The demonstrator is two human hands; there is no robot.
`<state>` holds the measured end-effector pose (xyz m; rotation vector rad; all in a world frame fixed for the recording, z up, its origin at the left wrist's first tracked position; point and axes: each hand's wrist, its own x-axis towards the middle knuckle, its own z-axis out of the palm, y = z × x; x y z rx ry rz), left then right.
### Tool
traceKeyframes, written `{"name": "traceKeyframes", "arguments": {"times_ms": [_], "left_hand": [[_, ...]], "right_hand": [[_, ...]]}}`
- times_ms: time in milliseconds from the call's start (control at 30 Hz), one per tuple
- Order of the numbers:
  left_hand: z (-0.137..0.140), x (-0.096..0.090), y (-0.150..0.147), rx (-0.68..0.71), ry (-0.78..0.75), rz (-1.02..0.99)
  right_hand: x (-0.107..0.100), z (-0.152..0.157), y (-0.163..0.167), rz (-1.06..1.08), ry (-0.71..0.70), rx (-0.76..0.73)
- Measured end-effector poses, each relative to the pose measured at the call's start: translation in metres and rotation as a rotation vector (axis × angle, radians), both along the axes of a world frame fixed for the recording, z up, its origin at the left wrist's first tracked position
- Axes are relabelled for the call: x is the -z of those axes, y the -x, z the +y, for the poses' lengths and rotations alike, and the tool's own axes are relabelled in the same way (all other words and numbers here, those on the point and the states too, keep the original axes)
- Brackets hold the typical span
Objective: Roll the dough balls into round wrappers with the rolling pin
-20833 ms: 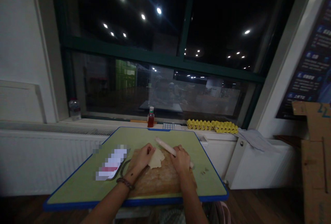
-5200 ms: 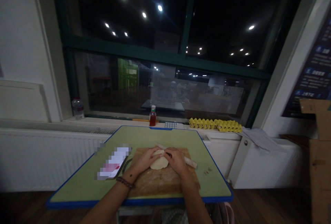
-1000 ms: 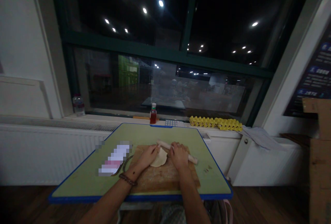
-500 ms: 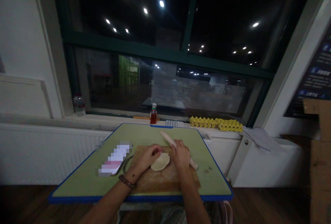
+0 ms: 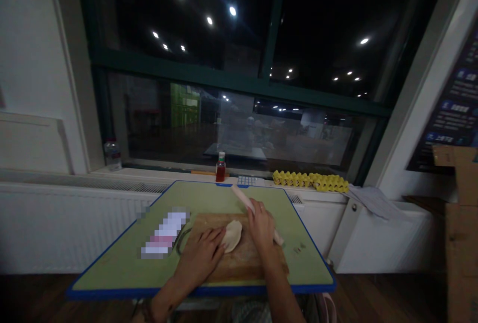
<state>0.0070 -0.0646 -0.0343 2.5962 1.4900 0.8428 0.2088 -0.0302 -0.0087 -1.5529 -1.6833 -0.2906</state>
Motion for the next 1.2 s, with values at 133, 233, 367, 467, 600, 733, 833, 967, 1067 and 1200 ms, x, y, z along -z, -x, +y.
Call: {"name": "traceKeyframes", "arguments": {"times_ms": [133, 233, 367, 467, 600, 733, 833, 967, 1067, 1200], "left_hand": [[-0.010, 0.011, -0.016, -0.119, 0.007, 0.029], [-0.012, 0.014, -0.025, -0.163, -0.011, 0.026], [-0.016, 0.013, -0.021, -0.119, -0.020, -0.058], [-0.021, 0.010, -0.012, -0.078, -0.021, -0.106], [-0.024, 0.009, -0.005, -0.049, -0.006, -0.118], [-0.021, 0.012, -0.004, -0.042, 0.033, -0.128], [-0.019, 0.016, -0.005, -0.065, 0.065, -0.157], [-0.014, 0.020, -0.006, -0.104, 0.107, -0.232], [-0.012, 0.016, -0.006, -0.101, 0.116, -0.239], [-0.013, 0.002, -0.003, -0.100, 0.124, -0.154]], "right_hand": [[-0.032, -0.014, 0.009, 0.334, -0.183, -0.068], [-0.061, -0.023, 0.028, 0.727, -0.307, -0.201], [-0.081, -0.019, 0.063, 1.154, -0.269, -0.509], [-0.072, -0.004, 0.083, 1.246, -0.131, -0.615], [-0.047, 0.016, 0.093, 1.273, -0.004, -0.637], [-0.036, 0.023, 0.095, 1.215, 0.074, -0.649], [-0.036, 0.022, 0.097, 1.182, 0.107, -0.659], [-0.034, 0.019, 0.099, 1.121, 0.141, -0.677], [-0.033, 0.015, 0.100, 1.064, 0.185, -0.654], [-0.031, 0.006, 0.102, 0.950, 0.210, -0.601]]}}
